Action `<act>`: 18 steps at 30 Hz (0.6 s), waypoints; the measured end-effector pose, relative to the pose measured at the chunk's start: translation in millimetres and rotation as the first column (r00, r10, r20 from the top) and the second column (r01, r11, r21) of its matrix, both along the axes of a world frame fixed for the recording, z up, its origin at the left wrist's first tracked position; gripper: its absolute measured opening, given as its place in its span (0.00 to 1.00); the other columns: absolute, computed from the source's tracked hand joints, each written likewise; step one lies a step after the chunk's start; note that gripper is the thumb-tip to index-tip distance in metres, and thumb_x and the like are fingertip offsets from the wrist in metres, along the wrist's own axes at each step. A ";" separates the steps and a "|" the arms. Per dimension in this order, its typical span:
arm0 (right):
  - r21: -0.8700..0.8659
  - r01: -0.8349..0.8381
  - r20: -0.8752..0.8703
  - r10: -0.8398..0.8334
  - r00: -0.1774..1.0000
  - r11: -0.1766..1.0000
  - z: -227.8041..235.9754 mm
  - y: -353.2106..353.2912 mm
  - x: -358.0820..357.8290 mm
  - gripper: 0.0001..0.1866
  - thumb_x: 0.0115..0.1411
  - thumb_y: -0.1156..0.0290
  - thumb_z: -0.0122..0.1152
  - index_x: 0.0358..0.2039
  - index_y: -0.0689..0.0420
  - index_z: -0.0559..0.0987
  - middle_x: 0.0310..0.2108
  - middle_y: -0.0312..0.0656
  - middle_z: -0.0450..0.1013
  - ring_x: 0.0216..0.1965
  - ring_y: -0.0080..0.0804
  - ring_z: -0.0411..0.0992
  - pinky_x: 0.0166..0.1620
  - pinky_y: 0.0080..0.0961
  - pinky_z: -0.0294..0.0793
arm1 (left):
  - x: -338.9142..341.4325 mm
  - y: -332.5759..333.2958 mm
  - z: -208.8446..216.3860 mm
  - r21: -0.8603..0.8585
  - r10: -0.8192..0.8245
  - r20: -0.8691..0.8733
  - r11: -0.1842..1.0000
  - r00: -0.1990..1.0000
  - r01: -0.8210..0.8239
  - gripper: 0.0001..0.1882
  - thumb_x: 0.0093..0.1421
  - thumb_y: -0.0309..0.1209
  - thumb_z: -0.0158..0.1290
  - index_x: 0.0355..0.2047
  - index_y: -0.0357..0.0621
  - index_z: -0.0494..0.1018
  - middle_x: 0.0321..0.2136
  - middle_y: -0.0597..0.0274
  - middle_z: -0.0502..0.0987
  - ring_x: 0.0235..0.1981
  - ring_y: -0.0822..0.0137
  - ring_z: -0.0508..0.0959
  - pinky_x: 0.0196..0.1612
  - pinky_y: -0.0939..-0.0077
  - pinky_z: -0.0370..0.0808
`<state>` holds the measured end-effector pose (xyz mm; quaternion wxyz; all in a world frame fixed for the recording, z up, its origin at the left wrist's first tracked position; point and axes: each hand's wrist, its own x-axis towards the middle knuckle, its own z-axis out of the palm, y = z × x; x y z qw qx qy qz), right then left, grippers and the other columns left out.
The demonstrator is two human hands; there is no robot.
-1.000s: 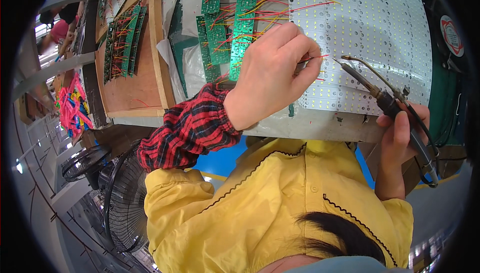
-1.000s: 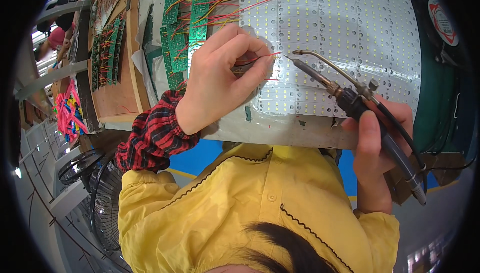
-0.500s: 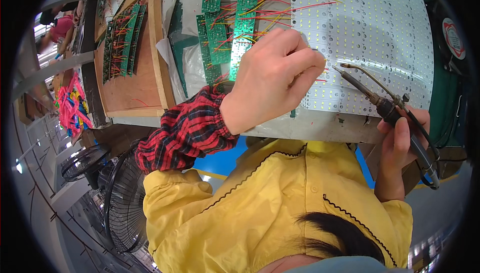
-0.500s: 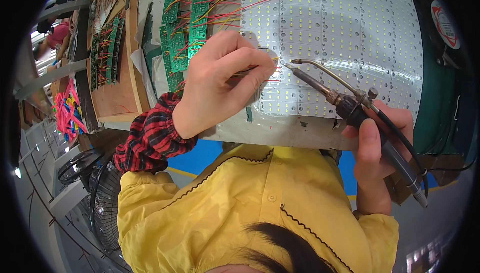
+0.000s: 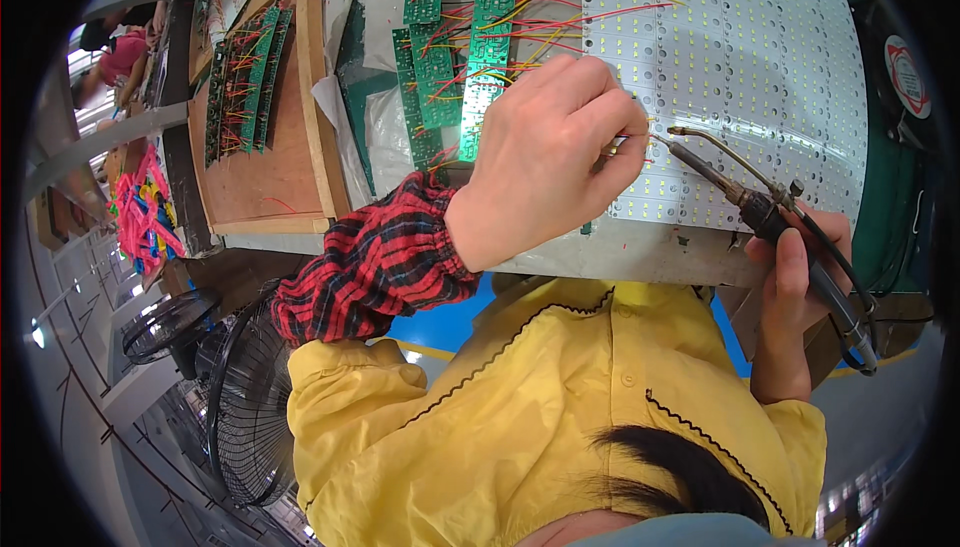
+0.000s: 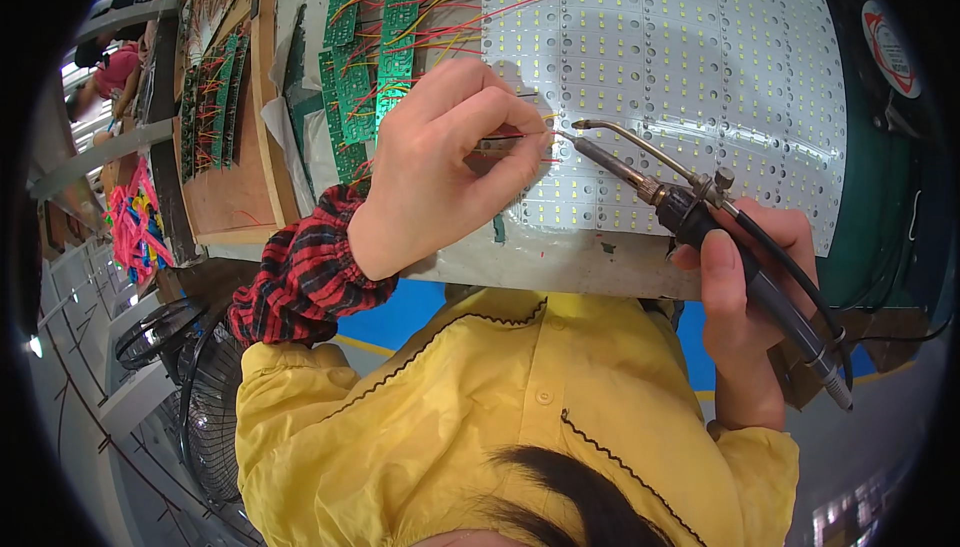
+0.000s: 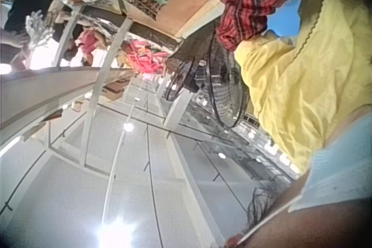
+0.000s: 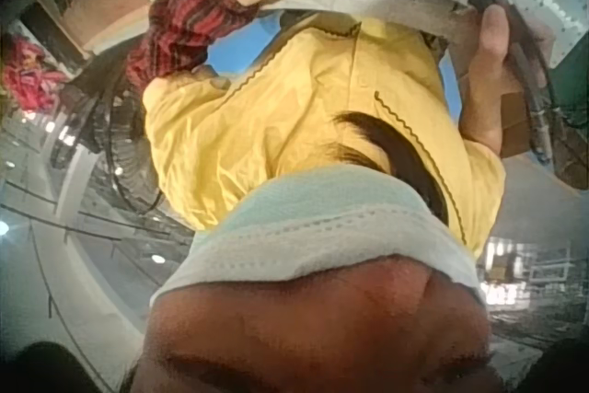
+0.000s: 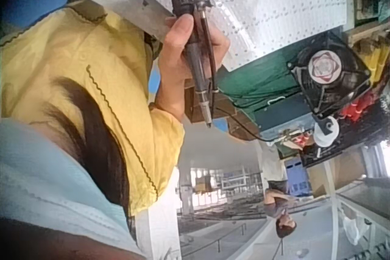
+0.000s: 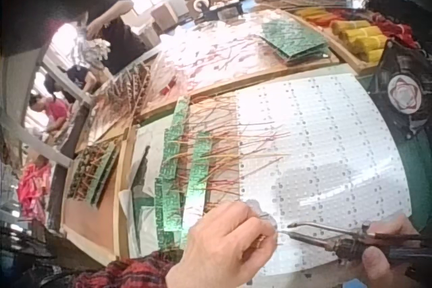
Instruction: Soldering individual wires from small circuit boards onto a large LED panel at a factory assembly station.
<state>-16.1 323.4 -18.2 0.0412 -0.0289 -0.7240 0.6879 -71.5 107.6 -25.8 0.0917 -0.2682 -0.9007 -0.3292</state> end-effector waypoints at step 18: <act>-0.042 0.194 -0.156 -0.198 0.968 0.980 -6.6 15.8 -17.6 0.11 0.50 0.69 0.47 0.29 0.66 0.68 0.16 0.43 0.65 0.15 0.24 0.62 0.21 0.16 0.61 | -26.9 -35.8 35.6 -0.311 0.162 -0.212 0.924 0.964 -0.223 0.14 0.43 0.29 0.56 0.31 0.40 0.68 0.29 0.57 0.69 0.33 0.58 0.68 0.35 0.70 0.66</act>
